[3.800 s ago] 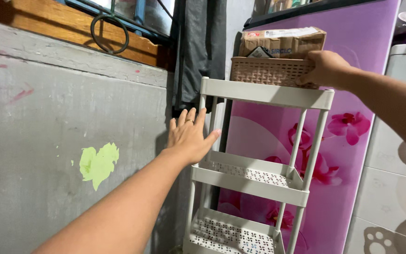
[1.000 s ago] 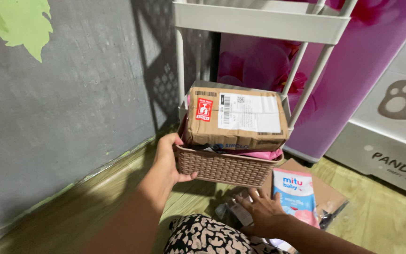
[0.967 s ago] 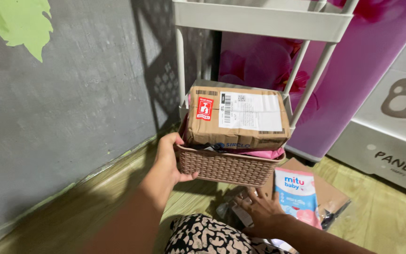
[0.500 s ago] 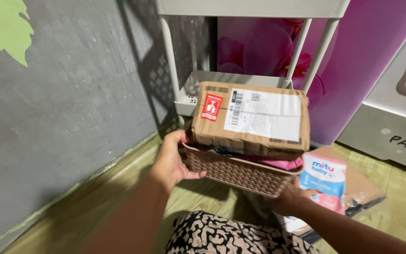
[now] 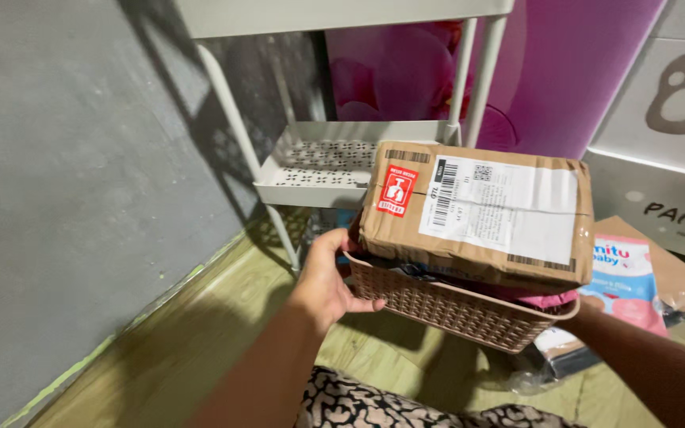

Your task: The person removes items from a white plastic shelving unit, including a basket and packages, then disassembles the unit by detaching shelves and vertical poles. The components are placed on the floor next to a purple cabinet.

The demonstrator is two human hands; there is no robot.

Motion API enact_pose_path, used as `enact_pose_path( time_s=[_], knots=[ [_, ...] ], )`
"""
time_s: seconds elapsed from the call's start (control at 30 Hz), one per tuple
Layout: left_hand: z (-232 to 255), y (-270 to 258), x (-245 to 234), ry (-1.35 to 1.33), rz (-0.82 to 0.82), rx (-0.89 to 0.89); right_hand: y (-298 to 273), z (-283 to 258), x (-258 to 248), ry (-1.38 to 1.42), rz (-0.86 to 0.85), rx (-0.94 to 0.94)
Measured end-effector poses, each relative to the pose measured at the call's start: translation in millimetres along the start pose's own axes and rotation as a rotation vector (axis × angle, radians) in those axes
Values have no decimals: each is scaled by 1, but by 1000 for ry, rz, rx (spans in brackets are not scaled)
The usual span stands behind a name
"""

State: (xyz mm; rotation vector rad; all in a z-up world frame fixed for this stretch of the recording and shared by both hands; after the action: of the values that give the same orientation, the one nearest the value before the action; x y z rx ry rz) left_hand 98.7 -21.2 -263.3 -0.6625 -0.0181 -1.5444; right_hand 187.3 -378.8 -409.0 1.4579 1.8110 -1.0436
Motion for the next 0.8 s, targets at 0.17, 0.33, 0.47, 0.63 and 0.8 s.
enact_pose_path(
  time_s=[0.17,0.33,0.47,0.63,0.8],
  knots=[
    [-25,5,46,-13,-114,-68,-2,49,-34,181,39,16],
    [-46,14,74,-62,-114,-94,-32,98,-32,223,17,5],
    [-54,13,85,-103,-73,-69,-46,115,-22,78,54,-97],
    [-60,8,92,-120,10,-96,-50,111,-60,118,408,-88],
    [-67,1,105,-82,-9,-99,-86,100,-190,1186,502,-22]
  ],
)
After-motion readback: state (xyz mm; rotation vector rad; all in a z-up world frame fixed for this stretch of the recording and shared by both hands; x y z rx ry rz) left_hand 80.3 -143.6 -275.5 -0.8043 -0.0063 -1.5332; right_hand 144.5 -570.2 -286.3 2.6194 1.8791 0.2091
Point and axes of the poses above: each hand's wrist, its own y-axis towards the middle knuckle, its own x-axis out of the palm, z = x × y, the point moved 9 cm from there along y, towards the middle knuckle, and after that the axes turned 4 degrees about x, right-handed, at the moved point
